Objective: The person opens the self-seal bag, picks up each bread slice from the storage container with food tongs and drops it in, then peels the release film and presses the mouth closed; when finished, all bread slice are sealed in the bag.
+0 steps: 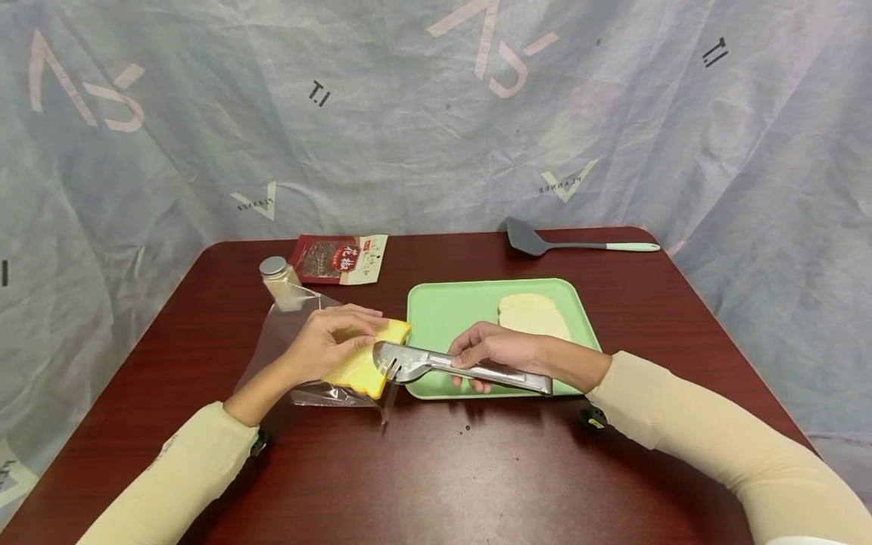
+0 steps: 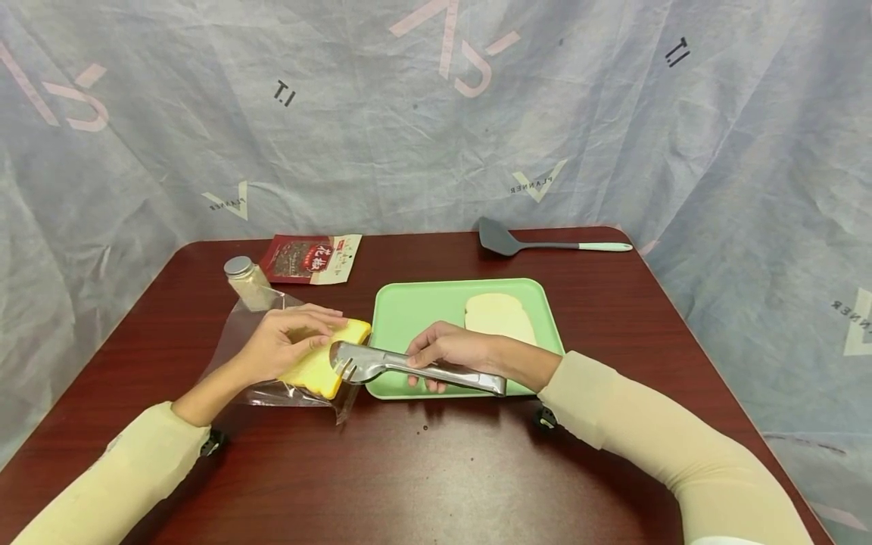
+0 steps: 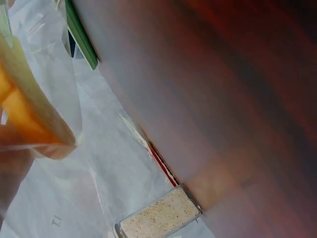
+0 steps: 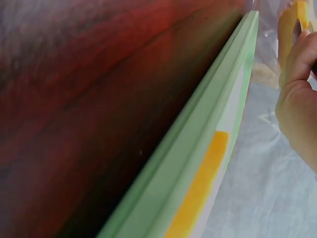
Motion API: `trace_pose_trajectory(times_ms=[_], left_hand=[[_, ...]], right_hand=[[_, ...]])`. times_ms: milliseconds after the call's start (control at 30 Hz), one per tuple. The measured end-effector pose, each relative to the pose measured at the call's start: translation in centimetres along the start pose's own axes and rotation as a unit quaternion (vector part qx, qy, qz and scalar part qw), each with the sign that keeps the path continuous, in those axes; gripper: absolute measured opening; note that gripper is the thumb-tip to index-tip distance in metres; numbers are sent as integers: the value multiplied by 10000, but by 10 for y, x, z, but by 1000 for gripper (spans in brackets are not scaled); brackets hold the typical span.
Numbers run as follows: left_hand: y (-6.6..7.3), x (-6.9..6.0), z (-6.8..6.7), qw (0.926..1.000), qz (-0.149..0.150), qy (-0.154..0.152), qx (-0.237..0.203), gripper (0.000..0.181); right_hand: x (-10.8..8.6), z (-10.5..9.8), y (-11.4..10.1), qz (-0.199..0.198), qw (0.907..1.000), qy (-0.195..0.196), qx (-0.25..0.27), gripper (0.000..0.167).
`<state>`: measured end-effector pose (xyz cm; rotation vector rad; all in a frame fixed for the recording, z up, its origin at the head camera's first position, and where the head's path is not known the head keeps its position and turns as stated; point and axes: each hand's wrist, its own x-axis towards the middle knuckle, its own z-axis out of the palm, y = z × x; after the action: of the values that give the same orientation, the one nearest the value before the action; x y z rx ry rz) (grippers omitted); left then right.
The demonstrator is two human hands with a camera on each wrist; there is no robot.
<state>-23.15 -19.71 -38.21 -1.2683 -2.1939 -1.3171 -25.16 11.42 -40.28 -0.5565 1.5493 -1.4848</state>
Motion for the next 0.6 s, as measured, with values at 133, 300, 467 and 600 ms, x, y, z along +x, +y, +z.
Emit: trace_pose_trajectory(times_ms=[133,300,467,600], left_hand=[[-2,-1,-1,9999,3,-54,139,16],[-2,-3,-6,9996,-207,-135,98,16],[0,-4,-8,9992,-363,-148,-95,19],[2,-3,-6,9992,-353,-162,-127,18]], right_hand=[[0,2,1,-48,9999,24,-159,39],[-2,0,2,-237,9989,-152,-372,38],[-3,0,1,-364,9977,-303,-477,39],[-4,0,0,-414,9972,-312,-546,38]])
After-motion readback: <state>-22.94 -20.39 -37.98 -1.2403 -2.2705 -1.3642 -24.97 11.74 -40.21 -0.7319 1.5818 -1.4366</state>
